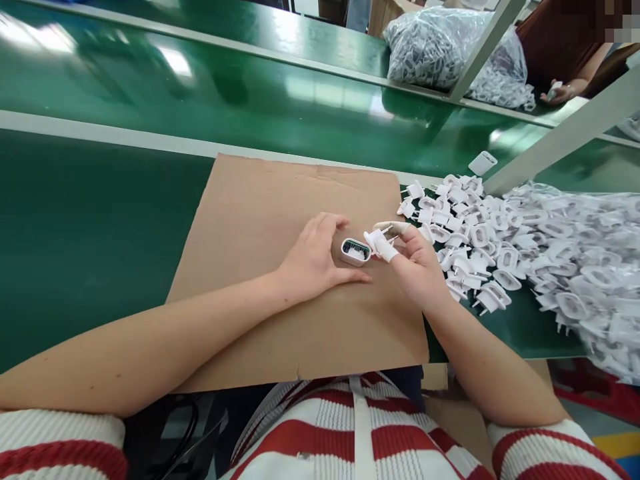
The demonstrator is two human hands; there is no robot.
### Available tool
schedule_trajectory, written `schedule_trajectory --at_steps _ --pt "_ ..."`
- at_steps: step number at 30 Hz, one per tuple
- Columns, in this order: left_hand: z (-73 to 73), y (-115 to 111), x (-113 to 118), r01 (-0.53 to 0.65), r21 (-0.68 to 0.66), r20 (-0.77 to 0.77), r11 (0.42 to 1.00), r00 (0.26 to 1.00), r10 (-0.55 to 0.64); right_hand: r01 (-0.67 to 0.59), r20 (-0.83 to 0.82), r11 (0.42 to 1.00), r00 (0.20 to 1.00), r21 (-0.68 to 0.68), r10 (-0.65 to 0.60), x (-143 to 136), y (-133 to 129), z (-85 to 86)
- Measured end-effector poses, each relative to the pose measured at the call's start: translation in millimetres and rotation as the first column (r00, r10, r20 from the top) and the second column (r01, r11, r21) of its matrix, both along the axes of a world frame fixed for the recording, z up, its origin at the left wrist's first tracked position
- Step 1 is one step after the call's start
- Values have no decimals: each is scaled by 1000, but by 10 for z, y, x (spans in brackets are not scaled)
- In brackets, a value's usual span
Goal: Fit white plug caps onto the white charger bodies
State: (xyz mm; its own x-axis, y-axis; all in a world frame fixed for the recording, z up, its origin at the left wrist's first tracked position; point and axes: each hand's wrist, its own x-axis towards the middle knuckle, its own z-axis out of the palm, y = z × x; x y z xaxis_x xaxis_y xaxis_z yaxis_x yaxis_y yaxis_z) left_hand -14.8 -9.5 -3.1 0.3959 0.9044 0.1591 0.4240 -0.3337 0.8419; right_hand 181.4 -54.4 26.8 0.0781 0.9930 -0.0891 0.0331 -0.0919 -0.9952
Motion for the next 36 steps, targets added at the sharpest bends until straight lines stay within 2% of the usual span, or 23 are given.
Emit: schedule_trajectory --at_steps 4,8,10,12,13,15,17,19,22,29,33,36 --pt "20 -17 -12 82 -82 114 993 991 -73 -41 55 998 998 -53 44 29 -34 56" --pt "5 8 -45 256 -156 290 954 935 -203 -53 22 996 998 -72 55 69 -18 89" --pt "2 31 -46 227 -155 303 961 937 -173 -48 42 997 998 -62 51 73 -6 90" --pt "15 53 -39 146 -133 248 980 963 -110 -38 102 999 994 -23 40 67 -1 85" --pt "29 63 -34 145 -128 222 981 968 -114 -30 140 999 990 19 27 63 -1 82" --pt "64 79 -27 243 -159 235 957 951 -202 -23 243 990 970 141 -12 61 -10 82" --pt "97 89 -20 332 -203 311 921 914 -261 -47 390 958 918 284 -71 73 -26 87" --pt "115 93 -13 311 -220 353 925 909 -221 -120 536 921 838 371 -107 93 -47 90" --pt "114 97 -3 251 -191 292 949 937 -190 -244 668 877 736 414 -110 115 -71 68" --pt "101 103 4 237 -145 224 961 954 -201 -400 804 801 572 446 -162 67 -55 -2" --pt "129 108 -12 266 -102 151 959 957 -249 -487 838 739 510 465 -191 47 -37 17" --pt "133 112 -22 279 -75 115 957 956 -270 -512 850 715 478 476 -224 41 -33 27"
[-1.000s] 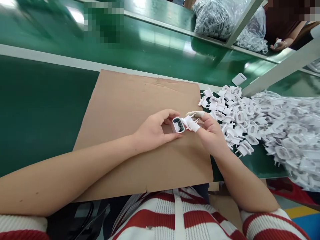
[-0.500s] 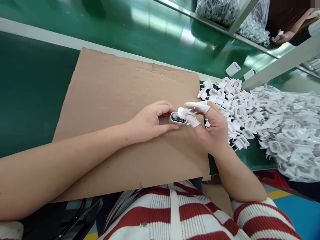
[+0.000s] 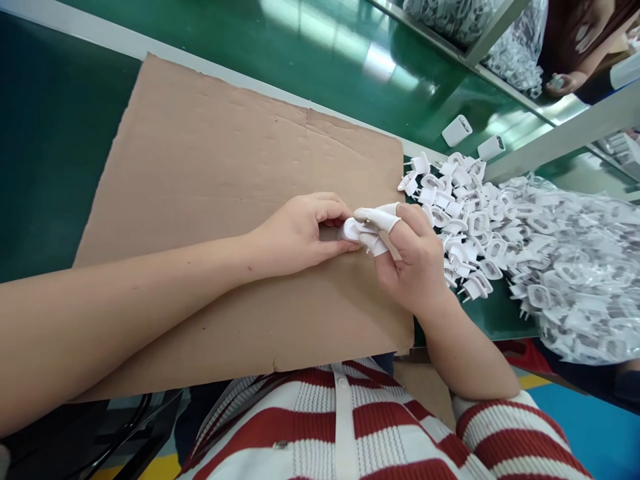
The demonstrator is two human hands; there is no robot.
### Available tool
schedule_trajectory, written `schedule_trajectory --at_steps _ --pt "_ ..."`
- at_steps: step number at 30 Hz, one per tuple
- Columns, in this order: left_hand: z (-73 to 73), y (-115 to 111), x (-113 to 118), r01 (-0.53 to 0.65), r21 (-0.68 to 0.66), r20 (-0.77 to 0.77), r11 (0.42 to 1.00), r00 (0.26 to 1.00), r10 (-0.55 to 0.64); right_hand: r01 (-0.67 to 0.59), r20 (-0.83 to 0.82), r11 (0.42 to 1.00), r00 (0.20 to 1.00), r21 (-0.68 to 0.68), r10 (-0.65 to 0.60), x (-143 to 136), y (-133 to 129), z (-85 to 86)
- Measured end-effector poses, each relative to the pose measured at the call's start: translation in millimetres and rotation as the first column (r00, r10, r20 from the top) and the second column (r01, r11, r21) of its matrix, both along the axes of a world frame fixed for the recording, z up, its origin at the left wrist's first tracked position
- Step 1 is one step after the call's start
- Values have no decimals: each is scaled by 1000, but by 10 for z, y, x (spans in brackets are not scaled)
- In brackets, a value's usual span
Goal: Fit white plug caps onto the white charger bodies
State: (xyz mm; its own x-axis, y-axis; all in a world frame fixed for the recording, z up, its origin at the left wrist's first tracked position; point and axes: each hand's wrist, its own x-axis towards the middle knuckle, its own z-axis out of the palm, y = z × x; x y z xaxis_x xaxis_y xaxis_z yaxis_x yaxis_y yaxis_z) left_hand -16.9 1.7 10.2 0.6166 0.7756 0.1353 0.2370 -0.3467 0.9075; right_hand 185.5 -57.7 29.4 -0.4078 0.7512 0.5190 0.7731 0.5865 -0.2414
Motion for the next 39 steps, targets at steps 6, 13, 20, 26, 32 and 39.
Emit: schedule_trajectory --at_steps 6,13,20,26,32,39 --pt "-42 -5 6 -9 35 26 999 1000 8 43 49 999 998 32 -45 -45 -3 24" --pt "-136 -20 21 -47 115 67 992 997 39 65 51 998 997 6 -65 -48 53 27" --pt "-213 -20 78 15 180 112 984 993 -35 50 -100 999 994 -17 -52 14 84 -99" --pt "-20 120 -58 -128 71 74 989 990 123 152 -420 964 877 -218 -233 21 36 -182" --pt "435 942 -1171 -825 239 3 512 528 849 61 -386 924 896 -379 -218 -23 23 -277" --pt "350 1338 -2063 -956 242 -261 164 99 960 40 -281 882 940 -469 -192 -75 -34 -297"
